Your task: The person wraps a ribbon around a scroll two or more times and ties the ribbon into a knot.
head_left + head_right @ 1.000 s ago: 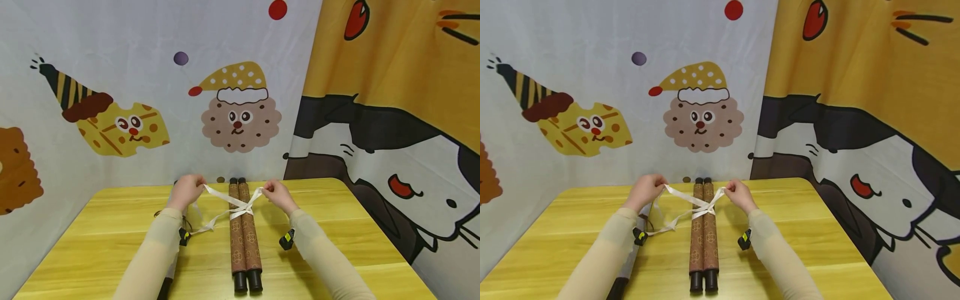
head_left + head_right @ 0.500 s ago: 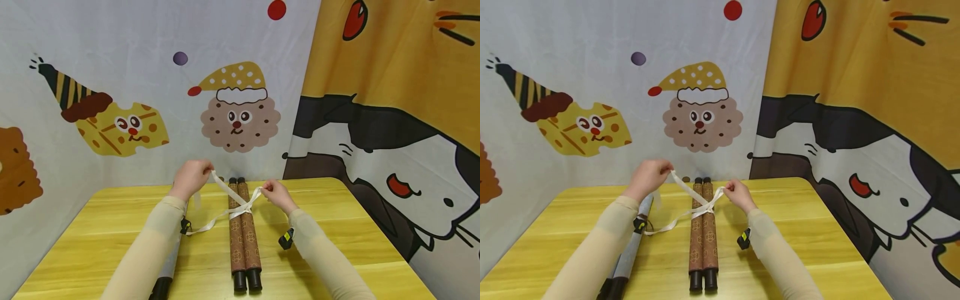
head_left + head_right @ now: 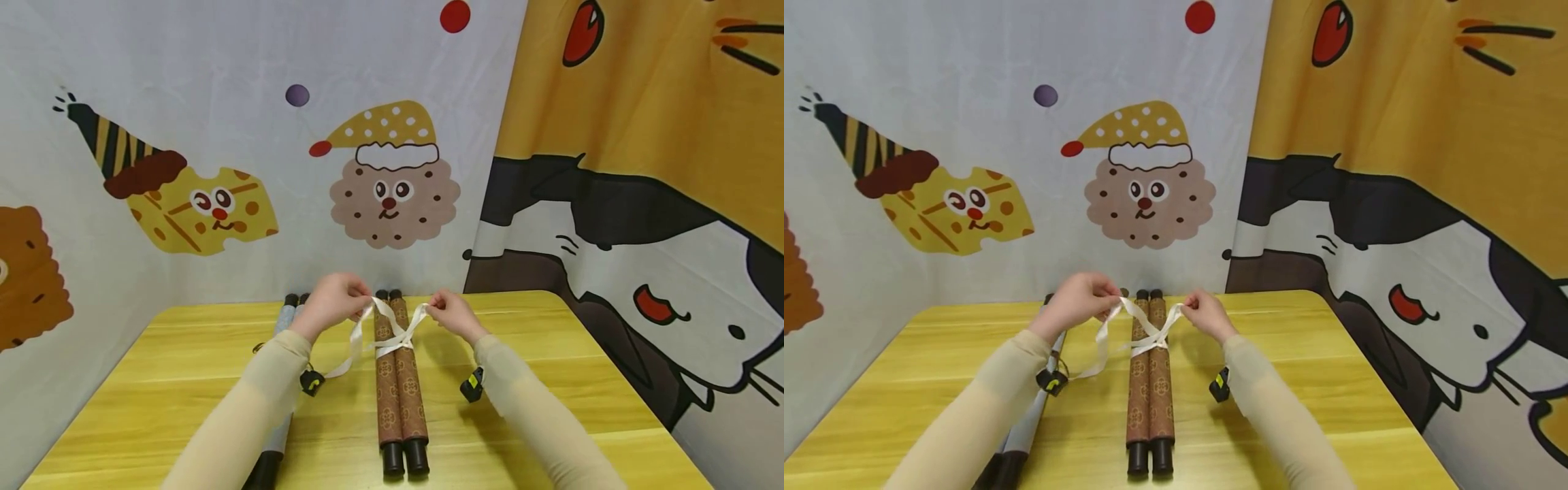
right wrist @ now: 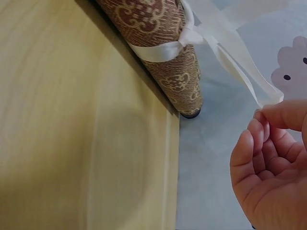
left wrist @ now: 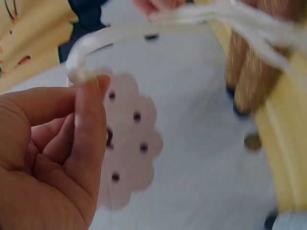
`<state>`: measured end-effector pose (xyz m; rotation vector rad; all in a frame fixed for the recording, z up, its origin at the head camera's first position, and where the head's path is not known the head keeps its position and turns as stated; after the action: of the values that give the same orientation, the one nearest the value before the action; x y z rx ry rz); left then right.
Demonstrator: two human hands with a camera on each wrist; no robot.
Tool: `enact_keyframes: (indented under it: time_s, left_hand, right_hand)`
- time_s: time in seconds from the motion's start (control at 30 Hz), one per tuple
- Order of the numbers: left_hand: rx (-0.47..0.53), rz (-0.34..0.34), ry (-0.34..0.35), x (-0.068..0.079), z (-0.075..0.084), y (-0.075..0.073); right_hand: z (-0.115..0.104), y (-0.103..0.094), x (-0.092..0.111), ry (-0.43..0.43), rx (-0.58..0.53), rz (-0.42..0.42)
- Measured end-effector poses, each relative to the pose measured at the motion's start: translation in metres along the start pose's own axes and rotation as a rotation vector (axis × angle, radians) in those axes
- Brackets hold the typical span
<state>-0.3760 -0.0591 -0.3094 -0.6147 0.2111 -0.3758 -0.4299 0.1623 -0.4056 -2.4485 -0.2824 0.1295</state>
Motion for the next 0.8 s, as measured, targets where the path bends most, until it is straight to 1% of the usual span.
enact_keyframes:
  time_s: [0.1, 0.13, 0.2, 0.27, 0.33, 0.37, 0.4, 0.47, 0.57, 0.63, 0.67, 0.7, 0.8]
  left_hand:
    - [0.250, -0.038, -0.035, -0.001, 0.001, 0.023]
    - [0.318, -0.039, -0.038, -0.001, 0.003, 0.030]
    - [0.424, -0.032, -0.035, -0.001, 0.010, 0.043]
    - [0.496, -0.016, -0.013, -0.002, 0.019, 0.053]
    - [0.530, -0.004, 0.008, -0.002, 0.026, 0.061]
    - [0.538, -0.010, 0.020, -0.002, 0.029, 0.066]
    - [0.530, -0.024, 0.027, -0.002, 0.030, 0.071]
    - [0.481, -0.058, 0.033, -0.001, 0.030, 0.080]
    - [0.341, -0.100, 0.034, 0.002, 0.024, 0.089]
    - [0.244, -0.099, 0.039, 0.004, 0.019, 0.089]
    - [0.212, -0.093, 0.038, 0.004, 0.016, 0.089]
    - [0.191, -0.086, 0.037, 0.005, 0.013, 0.088]
    - [0.175, -0.066, 0.042, 0.004, 0.006, 0.083]
  right_hand:
    - [-0.001, -0.001, -0.002, -0.002, -0.012, -0.031]
    - [-0.001, -0.001, -0.003, -0.002, -0.017, -0.042]
    - [0.000, -0.002, -0.005, -0.001, -0.027, -0.060]
    - [0.000, -0.002, -0.007, -0.003, -0.026, -0.075]
    - [-0.001, -0.003, -0.008, -0.010, -0.032, -0.087]
    - [-0.002, -0.003, -0.008, -0.014, -0.032, -0.091]
    - [-0.004, -0.004, -0.008, -0.021, -0.025, -0.092]
    - [-0.006, -0.005, -0.007, -0.035, -0.018, -0.101]
    - [-0.008, -0.006, -0.006, -0.049, -0.010, -0.104]
    - [-0.007, -0.006, -0.006, -0.048, -0.015, -0.107]
    - [-0.008, -0.006, -0.006, -0.048, -0.016, -0.107]
    - [-0.008, -0.006, -0.006, -0.045, -0.018, -0.105]
    - [-0.009, -0.005, -0.005, -0.041, -0.027, -0.104]
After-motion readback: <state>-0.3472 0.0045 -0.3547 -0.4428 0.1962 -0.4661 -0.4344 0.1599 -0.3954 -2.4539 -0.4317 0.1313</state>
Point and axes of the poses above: each hand's wrist, its own x-axis away from the middle knuckle, its own y-axis out of the palm, z = x × y, the point moved 10 cm from there along -x, towards the middle knuckle, and after that the axes turned 6 degrees about -z, right-handed, at the moved point
